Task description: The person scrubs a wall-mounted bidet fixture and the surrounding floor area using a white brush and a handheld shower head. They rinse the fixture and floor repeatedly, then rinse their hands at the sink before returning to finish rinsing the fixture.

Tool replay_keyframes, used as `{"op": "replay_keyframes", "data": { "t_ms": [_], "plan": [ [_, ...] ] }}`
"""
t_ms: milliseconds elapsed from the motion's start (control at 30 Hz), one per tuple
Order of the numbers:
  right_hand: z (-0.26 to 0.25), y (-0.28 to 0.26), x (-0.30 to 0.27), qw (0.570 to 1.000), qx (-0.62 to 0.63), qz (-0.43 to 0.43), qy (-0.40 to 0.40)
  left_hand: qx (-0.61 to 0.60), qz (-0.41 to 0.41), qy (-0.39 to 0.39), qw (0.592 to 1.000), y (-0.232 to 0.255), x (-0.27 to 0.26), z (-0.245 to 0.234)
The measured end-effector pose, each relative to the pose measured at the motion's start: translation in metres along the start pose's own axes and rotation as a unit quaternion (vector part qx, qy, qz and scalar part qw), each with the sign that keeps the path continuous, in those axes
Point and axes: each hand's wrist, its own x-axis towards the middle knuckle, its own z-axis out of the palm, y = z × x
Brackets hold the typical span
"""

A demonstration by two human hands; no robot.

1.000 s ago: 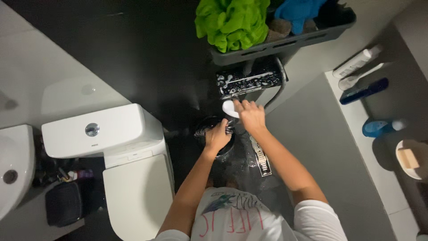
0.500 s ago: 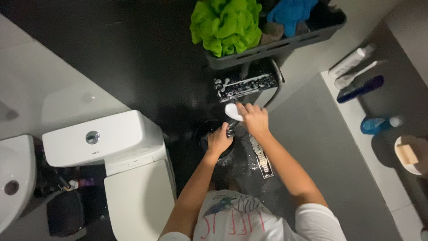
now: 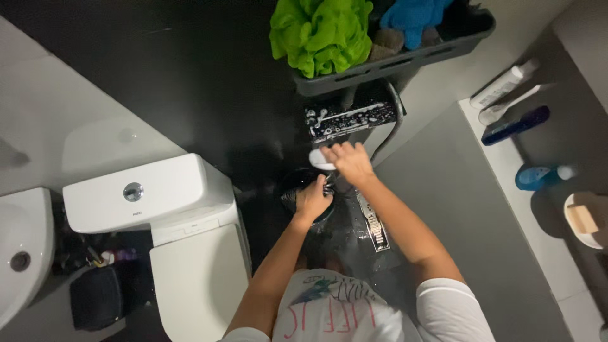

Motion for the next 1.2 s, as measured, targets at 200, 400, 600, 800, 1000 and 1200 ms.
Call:
{"op": "replay_keyframes", "data": {
  "t_ms": [200,400,600,800,1000,1200],
  "plan": [
    [-0.002,-0.018,-0.021,0.995,0.023,0.068,0.067,-0.003,-0.057,-0.049,0.997,-0.009,-0.001,-0.005],
    [-0.007,-0.002,-0.055,0.977,0.036,0.190,0.091,0.007,-0.089,-0.078,0.993,-0.002,0.000,-0.017],
    [-0.009,0.019,-0.084,0.936,0.180,0.296,0.061,-0.085,-0.144,-0.117,0.979,-0.004,0.014,-0.019],
    [-0.016,0.019,-0.087,0.940,0.233,0.244,0.051,-0.321,-0.163,-0.110,0.926,-0.028,0.030,0.010],
    [-0.020,0.001,-0.046,0.974,0.202,0.097,0.041,-0.528,-0.144,-0.160,0.821,-0.061,0.045,0.028],
    [-0.004,-0.014,-0.023,0.986,0.132,0.096,0.018,-0.416,-0.185,-0.145,0.879,-0.064,0.040,0.019]
  ]
}}
